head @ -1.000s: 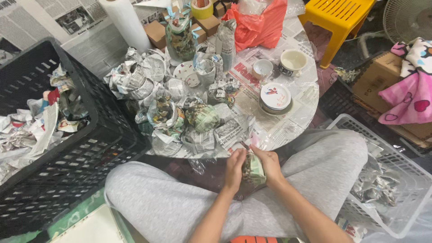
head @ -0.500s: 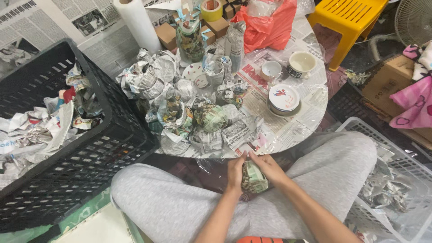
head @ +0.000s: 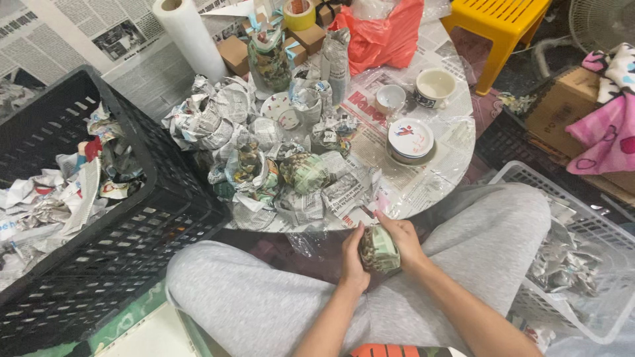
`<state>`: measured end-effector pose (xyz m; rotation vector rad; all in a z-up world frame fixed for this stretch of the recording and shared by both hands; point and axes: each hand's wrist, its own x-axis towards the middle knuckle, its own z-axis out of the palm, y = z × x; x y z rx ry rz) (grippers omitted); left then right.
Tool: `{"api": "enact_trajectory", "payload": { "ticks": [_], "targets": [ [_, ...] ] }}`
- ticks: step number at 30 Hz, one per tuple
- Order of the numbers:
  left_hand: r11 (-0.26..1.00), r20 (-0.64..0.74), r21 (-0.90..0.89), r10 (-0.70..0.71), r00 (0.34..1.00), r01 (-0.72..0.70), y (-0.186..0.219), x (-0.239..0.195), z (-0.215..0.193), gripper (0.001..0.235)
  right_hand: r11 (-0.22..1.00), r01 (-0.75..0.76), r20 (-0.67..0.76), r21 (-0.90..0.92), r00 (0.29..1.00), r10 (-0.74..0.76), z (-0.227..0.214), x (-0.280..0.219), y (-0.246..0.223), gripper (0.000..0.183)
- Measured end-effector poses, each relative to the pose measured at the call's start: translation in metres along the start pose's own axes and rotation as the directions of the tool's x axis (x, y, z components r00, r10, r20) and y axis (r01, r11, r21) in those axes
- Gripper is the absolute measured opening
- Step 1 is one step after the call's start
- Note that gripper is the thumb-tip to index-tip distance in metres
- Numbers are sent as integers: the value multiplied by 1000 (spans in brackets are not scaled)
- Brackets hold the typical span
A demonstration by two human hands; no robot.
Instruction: The person wraps small ceramic items, including cups and bowls, using newspaper and plastic wrap. They fold the newspaper around each item, secure it, and place the wrapped items into a nearby basket.
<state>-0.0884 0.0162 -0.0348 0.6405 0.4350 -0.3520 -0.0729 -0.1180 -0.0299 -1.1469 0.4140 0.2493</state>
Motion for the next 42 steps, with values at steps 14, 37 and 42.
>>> {"api": "enact_trajectory", "payload": {
  "ticks": [14, 37, 42],
  "targets": [
    [829, 61, 362, 435, 898, -426, 0, 15, -15, 42, 950, 158, 111, -269, 985, -132, 9, 3, -8, 33],
    [955, -92, -105, 268, 959, -277, -17, -10, 17, 28, 987, -65, 52, 147, 997, 58, 2, 6, 2, 28],
    [918, -88, 31, 397, 913, -396, -7, 8, 1, 19, 998, 62, 110, 19, 992, -63, 11, 10, 7, 29]
  ]
}}
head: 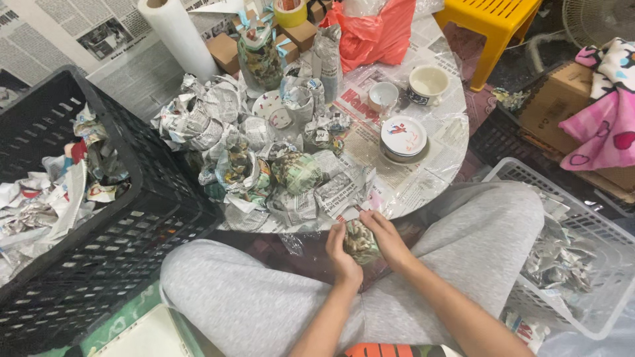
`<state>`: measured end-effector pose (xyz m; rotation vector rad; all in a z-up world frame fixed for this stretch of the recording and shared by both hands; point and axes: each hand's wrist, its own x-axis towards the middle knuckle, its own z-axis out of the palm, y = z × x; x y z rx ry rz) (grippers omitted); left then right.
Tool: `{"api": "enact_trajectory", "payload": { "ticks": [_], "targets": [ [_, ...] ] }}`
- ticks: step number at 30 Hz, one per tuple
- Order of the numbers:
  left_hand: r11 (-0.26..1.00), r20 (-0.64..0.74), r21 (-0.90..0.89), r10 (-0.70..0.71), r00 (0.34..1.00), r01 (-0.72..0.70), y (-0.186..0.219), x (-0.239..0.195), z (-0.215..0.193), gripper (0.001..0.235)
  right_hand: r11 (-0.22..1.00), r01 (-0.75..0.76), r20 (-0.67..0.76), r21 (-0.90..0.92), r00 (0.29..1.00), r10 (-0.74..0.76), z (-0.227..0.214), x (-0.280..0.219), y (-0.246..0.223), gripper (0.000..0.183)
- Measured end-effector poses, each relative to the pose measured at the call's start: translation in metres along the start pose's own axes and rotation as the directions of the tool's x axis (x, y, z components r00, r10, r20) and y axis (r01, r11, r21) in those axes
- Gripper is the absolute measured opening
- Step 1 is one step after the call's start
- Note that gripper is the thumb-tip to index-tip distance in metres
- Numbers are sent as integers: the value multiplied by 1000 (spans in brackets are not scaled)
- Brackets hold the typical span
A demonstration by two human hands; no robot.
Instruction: The person wraps small ceramic items, including cups and bowls, using newspaper and plastic wrap. They fold the newspaper around each item, secure it, and place the wrapped items into a nearby basket.
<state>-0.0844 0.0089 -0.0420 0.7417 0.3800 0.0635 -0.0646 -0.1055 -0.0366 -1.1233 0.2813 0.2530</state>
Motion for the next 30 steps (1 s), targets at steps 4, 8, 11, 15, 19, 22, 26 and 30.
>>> {"api": "enact_trajectory", "payload": {
  "ticks": [4, 8, 11, 15, 19, 22, 26, 30],
  "targets": [
    [905, 219, 347, 177, 960, -246, 6, 0, -3, 22, 997, -5, -29, -79, 1000, 3, -3, -5, -5, 31],
    [799, 371, 489, 172, 912, -349, 9, -6, 4, 25, 958, 21, -103, -286, 993, -52, -8, -12, -12, 32],
    [923, 377, 337, 50, 925, -187, 12, -4, 12, 35, 911, 77, -108, -404, 985, -131, -10, -16, -14, 40],
    [969, 255, 220, -172, 952, 116, 18, -5, 20, 29, 922, 176, -57, -344, 976, -208, -9, -22, -13, 42],
    [882, 146, 192, -459, 877, 430, 27, -7, 20, 36, 770, 375, 72, -516, 915, -398, -1, -27, -21, 36],
    [854, 103, 201, -505, 857, 480, 27, -4, 14, 41, 665, 436, 151, -606, 884, -442, 9, -32, -30, 27],
    [911, 94, 205, -383, 919, 358, 18, 1, 7, 39, 509, 443, 151, -738, 844, -515, 23, -38, -38, 21],
    [936, 163, 279, -266, 950, 214, 15, 7, -3, 36, 552, 517, 255, -654, 838, -483, 22, -41, -37, 27]
  ]
}}
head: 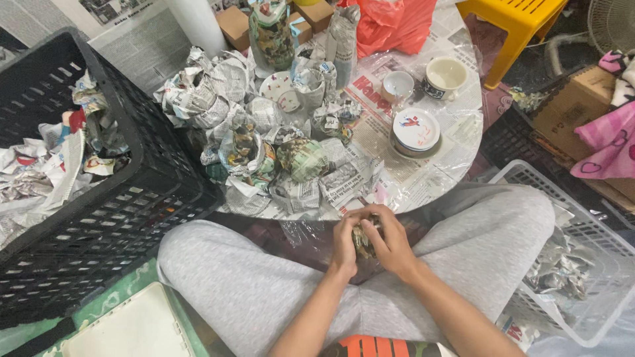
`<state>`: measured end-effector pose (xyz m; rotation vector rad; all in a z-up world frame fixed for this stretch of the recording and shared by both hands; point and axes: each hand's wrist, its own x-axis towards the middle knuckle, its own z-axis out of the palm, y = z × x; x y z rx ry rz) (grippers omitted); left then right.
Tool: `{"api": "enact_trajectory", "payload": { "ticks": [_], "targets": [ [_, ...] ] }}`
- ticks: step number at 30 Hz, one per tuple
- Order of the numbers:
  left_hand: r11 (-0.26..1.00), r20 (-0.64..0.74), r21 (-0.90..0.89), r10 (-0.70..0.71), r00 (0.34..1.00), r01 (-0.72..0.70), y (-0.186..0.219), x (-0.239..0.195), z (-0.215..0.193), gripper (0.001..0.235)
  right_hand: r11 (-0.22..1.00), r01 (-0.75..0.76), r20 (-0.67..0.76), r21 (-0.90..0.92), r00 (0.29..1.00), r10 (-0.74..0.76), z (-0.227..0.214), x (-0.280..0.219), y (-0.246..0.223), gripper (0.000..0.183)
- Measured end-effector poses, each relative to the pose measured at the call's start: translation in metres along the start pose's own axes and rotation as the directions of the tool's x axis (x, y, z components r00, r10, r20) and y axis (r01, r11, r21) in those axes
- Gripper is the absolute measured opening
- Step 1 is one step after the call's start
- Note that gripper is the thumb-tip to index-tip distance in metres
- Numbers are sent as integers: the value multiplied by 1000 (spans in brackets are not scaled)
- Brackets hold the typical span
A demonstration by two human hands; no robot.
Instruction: The person wraps small ceramic items, including cups and bowls, using newspaper and plastic wrap. They fold the newspaper around each item, secure it, and place the wrapped items into a nearby basket.
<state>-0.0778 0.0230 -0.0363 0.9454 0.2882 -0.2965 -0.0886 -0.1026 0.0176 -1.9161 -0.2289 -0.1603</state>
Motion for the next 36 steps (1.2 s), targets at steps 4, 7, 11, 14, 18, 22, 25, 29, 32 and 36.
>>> {"api": "enact_trajectory", "payload": {
  "ticks": [4, 7, 11, 14, 18, 22, 25, 29, 32, 36],
  "targets": [
    [979, 34, 54, 196, 980, -198, 2, 6, -1, 34, 981, 190, 6, -42, 982, -190, 4, -3, 8, 19],
    [972, -19, 98, 217, 976, -214, 5, 6, 3, 37, 989, 135, -30, -58, 990, -137, 9, -1, 13, 25],
    [960, -22, 95, 267, 964, -264, 14, 5, 8, 44, 995, 63, -100, -76, 992, -70, 11, 11, 21, 47],
    [870, 107, 207, 435, 894, -448, 27, 8, 11, 57, 992, -35, -92, -120, 996, 24, 4, 24, 32, 66],
    [878, 253, 257, 343, 905, -404, 47, 21, 16, 95, 984, -153, -73, -94, 987, 146, -8, 58, 51, 91],
    [738, 208, 449, 462, 862, -504, 58, 31, 15, 92, 911, -393, 45, 124, 919, 391, -6, 86, 62, 87],
    [563, 194, 610, 576, 794, -557, 59, 38, 13, 89, 887, -400, 83, 229, 916, 392, -2, 89, 66, 75],
    [356, 215, 727, 693, 688, -587, 50, 45, 11, 86, 898, -297, 72, 324, 954, 290, 0, 87, 74, 57],
    [282, 213, 763, 740, 638, -582, 48, 52, 13, 84, 946, -205, 24, 250, 978, 206, -7, 95, 78, 49],
    [287, 222, 751, 738, 637, -594, 46, 55, 11, 86, 984, -119, 28, 135, 993, 116, -12, 99, 72, 51]
  ]
}}
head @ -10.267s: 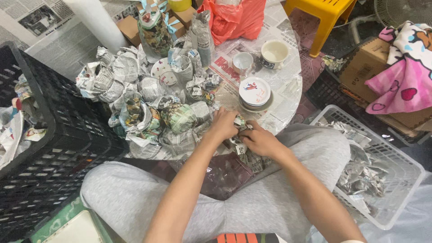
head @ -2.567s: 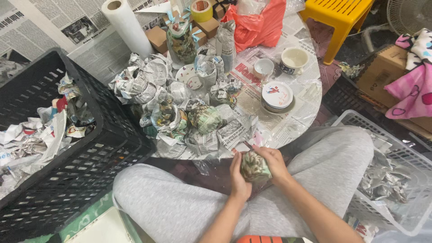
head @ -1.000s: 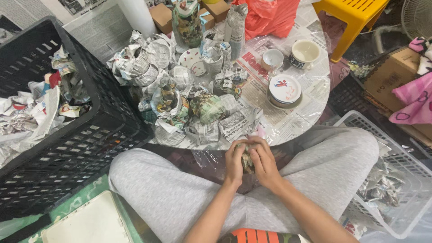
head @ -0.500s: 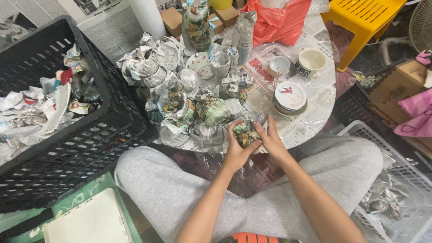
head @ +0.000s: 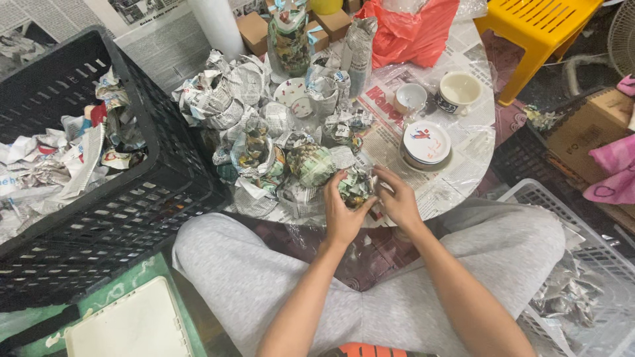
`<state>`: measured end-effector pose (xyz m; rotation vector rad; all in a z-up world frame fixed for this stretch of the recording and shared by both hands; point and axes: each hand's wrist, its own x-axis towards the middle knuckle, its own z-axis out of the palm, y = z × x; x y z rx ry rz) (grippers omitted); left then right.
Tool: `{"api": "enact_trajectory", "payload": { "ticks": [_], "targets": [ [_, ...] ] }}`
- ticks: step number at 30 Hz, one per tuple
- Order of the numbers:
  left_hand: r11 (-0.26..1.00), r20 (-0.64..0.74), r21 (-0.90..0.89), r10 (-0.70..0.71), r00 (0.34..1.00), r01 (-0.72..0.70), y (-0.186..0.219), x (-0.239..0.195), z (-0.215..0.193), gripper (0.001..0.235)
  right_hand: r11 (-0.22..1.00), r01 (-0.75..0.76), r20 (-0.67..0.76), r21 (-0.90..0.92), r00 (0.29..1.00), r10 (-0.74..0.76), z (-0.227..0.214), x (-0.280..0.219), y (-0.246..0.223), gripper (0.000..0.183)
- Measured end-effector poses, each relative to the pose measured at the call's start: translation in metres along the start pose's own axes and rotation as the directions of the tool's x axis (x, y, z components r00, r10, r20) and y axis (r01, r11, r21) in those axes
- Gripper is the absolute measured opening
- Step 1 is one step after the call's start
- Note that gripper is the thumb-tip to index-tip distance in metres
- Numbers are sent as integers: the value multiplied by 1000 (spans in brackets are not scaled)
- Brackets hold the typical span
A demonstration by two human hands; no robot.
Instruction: The person wraps small ceramic items, including cups and bowls, using newspaper and plastic wrap. They fold the newspaper around each item, secure it, and place the wrapped items into a nearby basket.
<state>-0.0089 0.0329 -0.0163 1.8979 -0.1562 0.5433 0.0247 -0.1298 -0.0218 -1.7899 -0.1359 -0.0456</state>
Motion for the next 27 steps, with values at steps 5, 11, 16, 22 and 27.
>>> {"api": "enact_trajectory", "payload": {
  "ticks": [5, 11, 16, 22, 27],
  "targets": [
    [997, -19, -68, -25, 1000, 24, -4, -2, -4, 85, 929, 215, 118, -302, 975, -187, -4, 16, -8, 55],
    [1000, 48, -6, 17, 999, -16, -3, 2, -6, 81, 836, 251, 163, -488, 967, -196, -4, 32, 8, 20],
    [998, 26, -18, 61, 998, -61, 1, 4, -5, 75, 908, 63, 12, -414, 998, -64, -1, 26, 16, 21],
    [996, 45, -19, 88, 995, -87, 2, 14, 6, 74, 831, 244, -16, -499, 957, -290, 2, 21, 34, 30],
    [996, 108, -2, 90, 990, -90, 1, 25, 5, 74, 978, 39, 164, -204, 986, -5, -24, 30, 46, 22]
  ]
}}
